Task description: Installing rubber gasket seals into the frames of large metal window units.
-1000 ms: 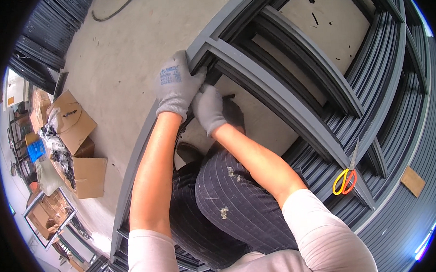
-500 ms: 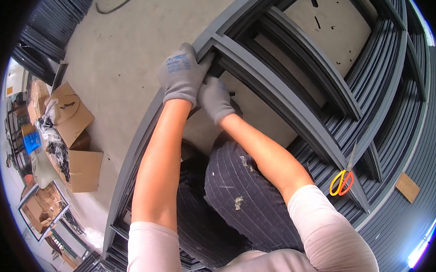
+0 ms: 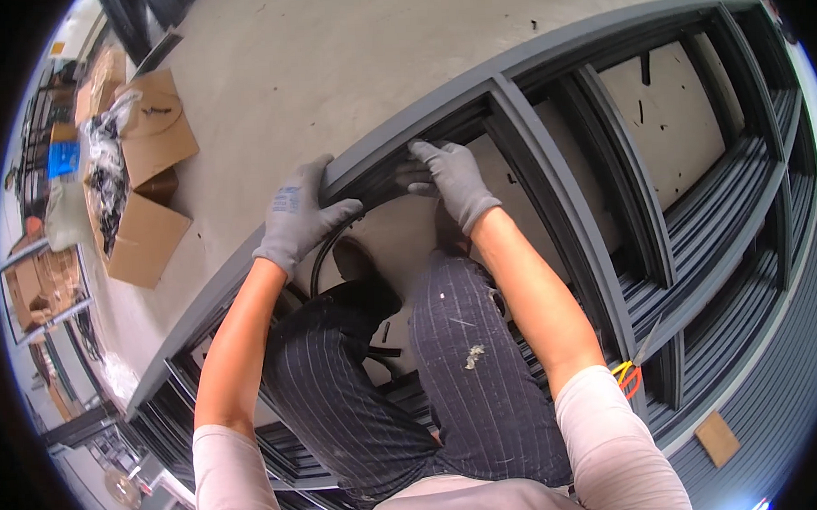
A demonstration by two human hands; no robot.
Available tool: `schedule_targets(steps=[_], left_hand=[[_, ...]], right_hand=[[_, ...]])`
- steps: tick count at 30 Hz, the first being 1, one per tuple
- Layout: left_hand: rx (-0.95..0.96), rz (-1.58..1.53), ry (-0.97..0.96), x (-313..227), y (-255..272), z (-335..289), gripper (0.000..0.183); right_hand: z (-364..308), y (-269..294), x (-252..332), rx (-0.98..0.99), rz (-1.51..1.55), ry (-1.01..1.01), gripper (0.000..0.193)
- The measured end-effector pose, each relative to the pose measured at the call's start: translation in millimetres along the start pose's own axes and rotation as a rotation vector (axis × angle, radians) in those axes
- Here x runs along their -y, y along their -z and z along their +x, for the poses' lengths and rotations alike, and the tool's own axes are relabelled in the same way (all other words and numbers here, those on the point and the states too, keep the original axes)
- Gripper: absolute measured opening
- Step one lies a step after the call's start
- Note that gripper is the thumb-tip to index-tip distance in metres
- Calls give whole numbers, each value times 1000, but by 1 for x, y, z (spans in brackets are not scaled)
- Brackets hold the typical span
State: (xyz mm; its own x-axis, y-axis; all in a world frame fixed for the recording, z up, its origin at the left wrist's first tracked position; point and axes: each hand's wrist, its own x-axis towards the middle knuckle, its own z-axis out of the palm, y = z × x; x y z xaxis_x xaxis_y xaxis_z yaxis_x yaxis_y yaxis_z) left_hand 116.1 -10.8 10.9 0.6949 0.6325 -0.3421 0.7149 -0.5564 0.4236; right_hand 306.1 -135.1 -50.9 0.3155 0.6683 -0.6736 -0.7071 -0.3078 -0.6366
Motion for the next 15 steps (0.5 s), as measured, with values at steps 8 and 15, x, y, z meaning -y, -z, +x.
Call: schedule_targets(steps=[8, 15], left_hand=[[-114, 230, -137, 9, -11, 5, 70], [-164, 153, -181, 15, -14, 3, 60]], right_hand=[[-4, -2, 7, 43, -109, 22, 24], [-7, -7, 3, -11, -112, 28, 23]])
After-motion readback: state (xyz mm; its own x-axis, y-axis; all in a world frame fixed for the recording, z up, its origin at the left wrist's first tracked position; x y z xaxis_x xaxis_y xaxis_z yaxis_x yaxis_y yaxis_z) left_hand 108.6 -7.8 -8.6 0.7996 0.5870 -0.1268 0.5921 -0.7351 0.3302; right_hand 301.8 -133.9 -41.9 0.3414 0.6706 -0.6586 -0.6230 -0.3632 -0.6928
